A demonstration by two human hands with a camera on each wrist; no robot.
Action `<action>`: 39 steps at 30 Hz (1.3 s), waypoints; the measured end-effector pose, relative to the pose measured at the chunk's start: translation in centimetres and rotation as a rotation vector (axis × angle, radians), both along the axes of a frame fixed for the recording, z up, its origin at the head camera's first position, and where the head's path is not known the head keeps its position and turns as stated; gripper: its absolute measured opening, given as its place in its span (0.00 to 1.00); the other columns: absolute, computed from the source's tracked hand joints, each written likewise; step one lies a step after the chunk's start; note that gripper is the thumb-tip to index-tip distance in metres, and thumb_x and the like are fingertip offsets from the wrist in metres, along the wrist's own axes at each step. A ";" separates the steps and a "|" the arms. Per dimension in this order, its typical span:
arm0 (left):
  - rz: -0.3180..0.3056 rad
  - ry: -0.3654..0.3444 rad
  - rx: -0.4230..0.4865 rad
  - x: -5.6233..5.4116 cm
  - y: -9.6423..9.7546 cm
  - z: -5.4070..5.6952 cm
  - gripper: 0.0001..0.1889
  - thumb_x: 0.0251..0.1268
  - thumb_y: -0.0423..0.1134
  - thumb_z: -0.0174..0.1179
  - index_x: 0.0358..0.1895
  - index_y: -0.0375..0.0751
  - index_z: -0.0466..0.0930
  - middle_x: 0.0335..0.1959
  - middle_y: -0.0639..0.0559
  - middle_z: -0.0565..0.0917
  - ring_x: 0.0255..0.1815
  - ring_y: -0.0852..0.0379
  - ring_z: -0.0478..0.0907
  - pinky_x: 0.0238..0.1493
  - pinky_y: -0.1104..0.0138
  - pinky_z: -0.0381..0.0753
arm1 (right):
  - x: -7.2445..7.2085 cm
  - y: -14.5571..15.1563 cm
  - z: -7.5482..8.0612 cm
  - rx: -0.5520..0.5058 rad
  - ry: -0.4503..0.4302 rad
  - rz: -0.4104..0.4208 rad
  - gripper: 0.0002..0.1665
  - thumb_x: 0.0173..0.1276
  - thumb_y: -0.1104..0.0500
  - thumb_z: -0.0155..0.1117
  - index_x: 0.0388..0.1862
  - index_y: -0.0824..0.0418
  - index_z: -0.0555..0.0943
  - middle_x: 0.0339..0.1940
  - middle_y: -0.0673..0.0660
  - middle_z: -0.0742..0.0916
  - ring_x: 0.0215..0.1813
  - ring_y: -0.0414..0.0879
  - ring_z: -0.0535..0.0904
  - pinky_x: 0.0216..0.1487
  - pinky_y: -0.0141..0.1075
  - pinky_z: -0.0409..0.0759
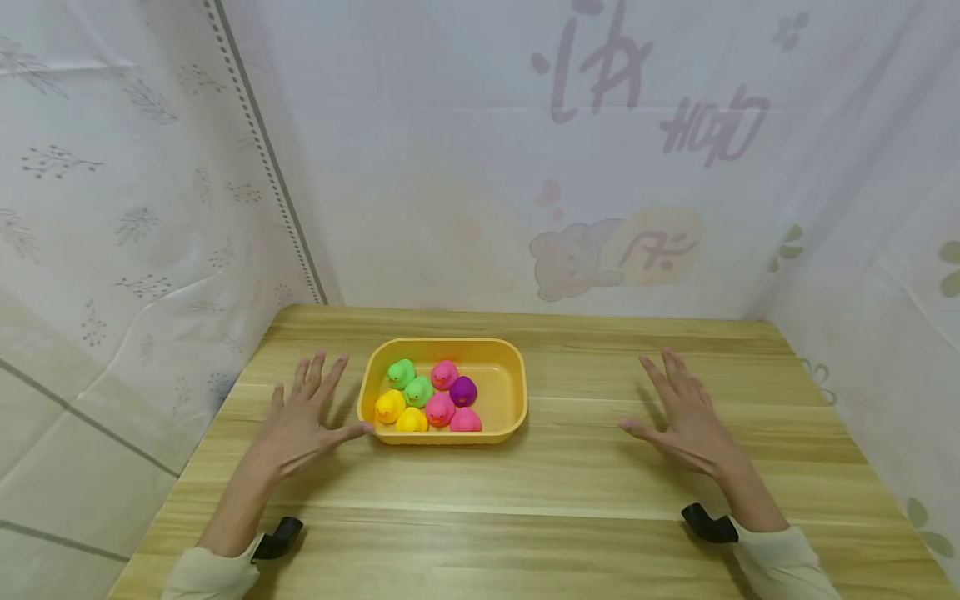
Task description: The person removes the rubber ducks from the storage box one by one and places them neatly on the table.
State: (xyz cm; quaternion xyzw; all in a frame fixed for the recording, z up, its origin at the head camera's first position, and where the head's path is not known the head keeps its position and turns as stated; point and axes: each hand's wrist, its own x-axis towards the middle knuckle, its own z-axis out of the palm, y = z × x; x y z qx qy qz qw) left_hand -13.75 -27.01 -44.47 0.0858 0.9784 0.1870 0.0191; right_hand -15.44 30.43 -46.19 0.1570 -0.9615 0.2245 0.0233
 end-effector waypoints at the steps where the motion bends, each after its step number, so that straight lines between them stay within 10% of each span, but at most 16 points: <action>1: 0.000 -0.006 0.008 0.0 0.1 0.0 0.58 0.62 0.74 0.58 0.85 0.56 0.34 0.85 0.39 0.31 0.85 0.32 0.29 0.74 0.24 0.36 | 0.0 -0.2 0.0 -0.006 -0.003 0.004 0.61 0.67 0.34 0.67 0.87 0.45 0.42 0.87 0.59 0.41 0.87 0.65 0.36 0.74 0.77 0.45; 39: -0.057 0.033 0.067 -0.8 4.1 -1.2 0.68 0.52 0.77 0.64 0.85 0.42 0.37 0.86 0.40 0.44 0.87 0.38 0.40 0.83 0.39 0.46 | -0.3 -8.6 2.0 -0.200 -0.088 0.142 0.60 0.67 0.33 0.67 0.86 0.42 0.43 0.87 0.52 0.53 0.86 0.60 0.50 0.79 0.68 0.55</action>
